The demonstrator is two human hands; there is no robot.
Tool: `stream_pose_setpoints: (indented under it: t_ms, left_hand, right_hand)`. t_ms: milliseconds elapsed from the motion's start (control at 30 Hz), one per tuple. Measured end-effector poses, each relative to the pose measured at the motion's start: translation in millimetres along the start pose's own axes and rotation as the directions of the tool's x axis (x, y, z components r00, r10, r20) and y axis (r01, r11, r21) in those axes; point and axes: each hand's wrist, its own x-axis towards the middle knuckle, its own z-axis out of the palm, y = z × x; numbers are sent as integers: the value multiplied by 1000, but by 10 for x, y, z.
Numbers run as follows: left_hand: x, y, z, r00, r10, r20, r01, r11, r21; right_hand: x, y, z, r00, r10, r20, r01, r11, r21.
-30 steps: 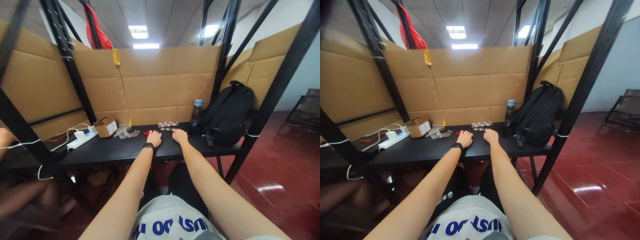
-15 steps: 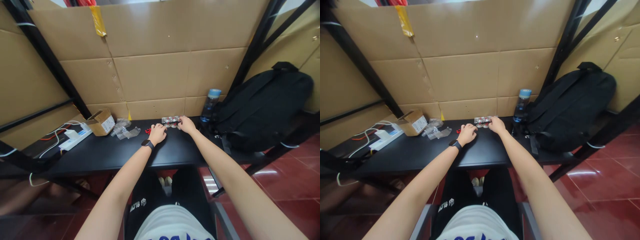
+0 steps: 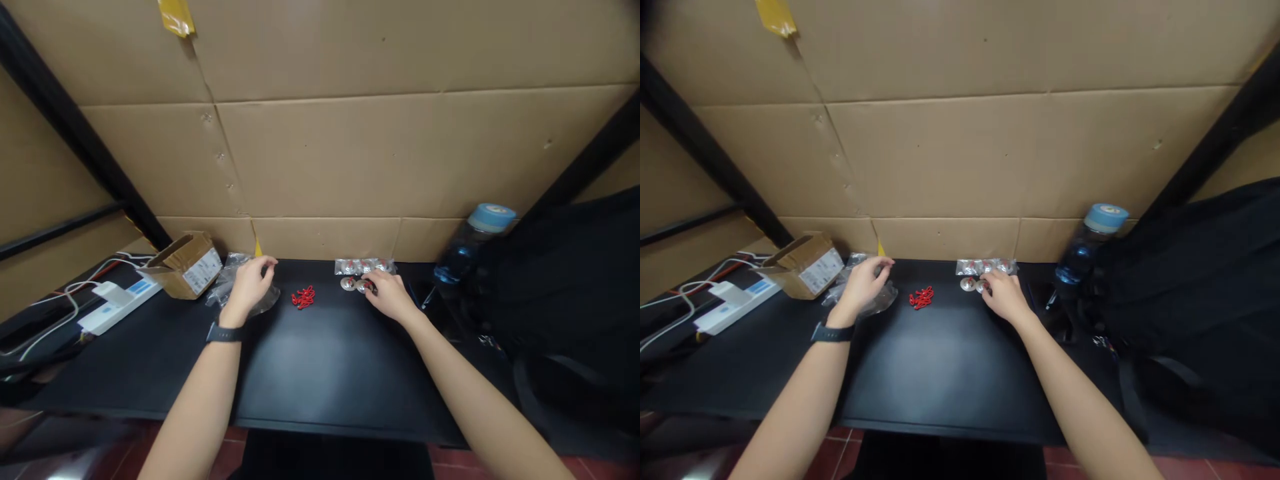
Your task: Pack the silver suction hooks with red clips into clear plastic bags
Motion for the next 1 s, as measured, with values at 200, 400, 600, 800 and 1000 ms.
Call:
stream_pose_setpoints:
  t_ms: [200,400,600,800,1000]
  left_hand:
    - [-192,369,267,980,134,144,-130,991,-32]
    - [-359,936,435,899,333,285,-275,935,-226]
    - [-434,1042,506,887,362,286,-293,921,-255]
    - [-434,1039,530,877,375,301,-317,922,-223]
    - [-467,1025,634,839,433,329,-408,901,-145]
  right_hand:
    - [-117,-36,92,998,-56,29,58,996,-69]
    - [-30,-218,164,989,-134,60,139,986,-90]
    - [-83,-350,86,981,-182,74,179,983,43]
    - [-170,-346,3,975,-215,58,208,971,114]
    - [-101,-158,132,1000,15,-27,-17,995,-100]
